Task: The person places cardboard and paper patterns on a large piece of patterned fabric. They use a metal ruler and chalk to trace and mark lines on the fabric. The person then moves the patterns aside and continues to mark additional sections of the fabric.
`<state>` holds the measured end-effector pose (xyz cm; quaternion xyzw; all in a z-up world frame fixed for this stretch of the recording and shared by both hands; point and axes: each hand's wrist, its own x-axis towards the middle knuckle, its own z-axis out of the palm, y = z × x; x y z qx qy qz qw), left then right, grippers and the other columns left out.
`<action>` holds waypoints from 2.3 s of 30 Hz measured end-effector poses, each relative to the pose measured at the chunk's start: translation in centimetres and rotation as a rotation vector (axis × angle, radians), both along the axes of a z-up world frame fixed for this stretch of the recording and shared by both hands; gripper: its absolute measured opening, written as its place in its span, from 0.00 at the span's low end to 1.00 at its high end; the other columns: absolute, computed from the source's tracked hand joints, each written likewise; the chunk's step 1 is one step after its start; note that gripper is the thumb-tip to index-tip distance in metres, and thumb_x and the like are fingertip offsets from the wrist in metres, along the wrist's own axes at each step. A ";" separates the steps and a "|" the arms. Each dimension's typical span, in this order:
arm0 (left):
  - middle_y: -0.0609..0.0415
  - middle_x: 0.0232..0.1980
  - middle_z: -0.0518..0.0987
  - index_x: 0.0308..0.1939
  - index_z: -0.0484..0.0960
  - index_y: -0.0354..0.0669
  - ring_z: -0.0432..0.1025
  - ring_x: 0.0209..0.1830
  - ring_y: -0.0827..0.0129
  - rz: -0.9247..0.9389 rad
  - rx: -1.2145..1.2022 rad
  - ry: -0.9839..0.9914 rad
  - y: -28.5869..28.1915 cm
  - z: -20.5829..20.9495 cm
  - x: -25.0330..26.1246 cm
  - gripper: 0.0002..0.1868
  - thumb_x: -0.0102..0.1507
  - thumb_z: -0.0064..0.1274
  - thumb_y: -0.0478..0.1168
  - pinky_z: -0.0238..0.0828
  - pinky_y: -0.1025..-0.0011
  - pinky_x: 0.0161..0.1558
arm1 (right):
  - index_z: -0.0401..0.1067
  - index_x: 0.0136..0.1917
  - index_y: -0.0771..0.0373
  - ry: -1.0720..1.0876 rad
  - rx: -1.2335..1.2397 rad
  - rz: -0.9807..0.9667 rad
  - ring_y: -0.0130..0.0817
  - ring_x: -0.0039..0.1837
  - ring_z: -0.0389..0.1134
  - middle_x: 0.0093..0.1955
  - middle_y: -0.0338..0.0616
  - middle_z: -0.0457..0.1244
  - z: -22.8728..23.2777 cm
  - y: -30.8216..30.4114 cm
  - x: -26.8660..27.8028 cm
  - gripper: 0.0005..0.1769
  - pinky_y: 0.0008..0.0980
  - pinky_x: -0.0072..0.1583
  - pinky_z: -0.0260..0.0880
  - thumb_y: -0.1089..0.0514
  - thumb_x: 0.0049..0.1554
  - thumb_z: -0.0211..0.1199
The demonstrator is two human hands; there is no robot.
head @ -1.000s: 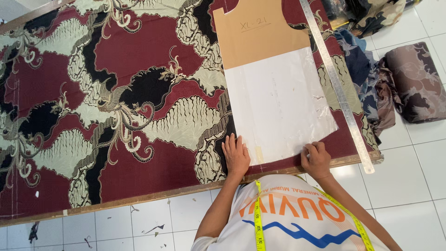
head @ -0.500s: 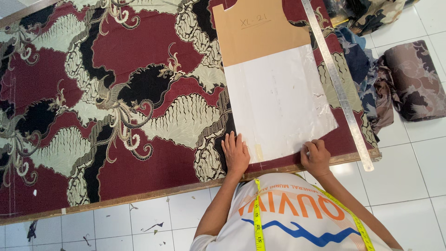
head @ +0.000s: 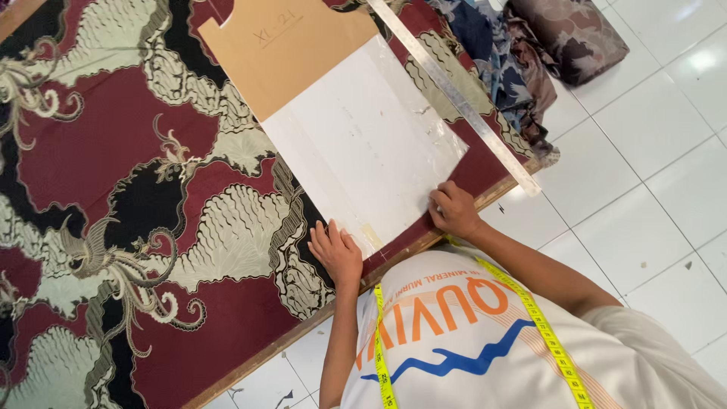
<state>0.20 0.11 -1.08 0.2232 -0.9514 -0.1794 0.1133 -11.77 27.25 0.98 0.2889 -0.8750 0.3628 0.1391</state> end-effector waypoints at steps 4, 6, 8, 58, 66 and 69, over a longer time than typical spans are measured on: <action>0.34 0.74 0.64 0.66 0.73 0.35 0.53 0.78 0.40 -0.011 -0.011 -0.004 -0.2 -0.2 -0.3 0.22 0.71 0.43 0.42 0.42 0.38 0.75 | 0.70 0.49 0.64 -0.026 -0.021 0.017 0.39 0.37 0.66 0.48 0.49 0.61 0.2 0.0 -0.2 0.13 0.38 0.40 0.67 0.67 0.51 0.67; 0.34 0.74 0.64 0.67 0.73 0.35 0.53 0.78 0.39 -0.017 -0.011 -0.018 0.0 -0.2 0.1 0.22 0.71 0.43 0.42 0.42 0.37 0.75 | 0.70 0.49 0.63 -0.003 -0.007 0.026 0.41 0.40 0.66 0.48 0.48 0.61 0.0 0.3 0.0 0.13 0.38 0.41 0.67 0.67 0.50 0.68; 0.33 0.74 0.63 0.67 0.73 0.35 0.53 0.78 0.39 -0.023 -0.008 -0.030 -0.1 -0.2 -0.1 0.22 0.72 0.43 0.42 0.42 0.37 0.75 | 0.70 0.49 0.63 0.003 -0.002 0.031 0.42 0.41 0.65 0.48 0.47 0.61 -0.3 0.3 -0.1 0.14 0.38 0.41 0.67 0.68 0.50 0.68; 0.34 0.75 0.62 0.68 0.72 0.35 0.50 0.79 0.41 0.006 0.043 -0.049 -0.2 0.4 -0.2 0.23 0.70 0.43 0.42 0.38 0.40 0.76 | 0.74 0.55 0.66 -0.340 -0.056 -0.347 0.43 0.46 0.67 0.53 0.51 0.62 0.0 4.2 -5.7 0.11 0.38 0.48 0.70 0.62 0.59 0.67; 0.35 0.76 0.61 0.69 0.72 0.35 0.50 0.80 0.42 0.002 0.045 -0.053 -0.2 0.0 0.1 0.23 0.71 0.42 0.42 0.38 0.40 0.77 | 0.75 0.55 0.67 -0.361 0.012 -0.345 0.44 0.47 0.68 0.54 0.52 0.63 -1.0 5.0 -7.0 0.12 0.41 0.50 0.70 0.60 0.59 0.68; 0.34 0.75 0.61 0.69 0.72 0.35 0.49 0.80 0.42 -0.001 0.038 -0.073 -0.2 -0.1 0.1 0.24 0.71 0.42 0.42 0.37 0.40 0.76 | 0.75 0.56 0.67 -0.357 0.052 -0.342 0.45 0.48 0.68 0.54 0.53 0.63 -1.3 5.1 -7.2 0.13 0.42 0.51 0.70 0.58 0.59 0.68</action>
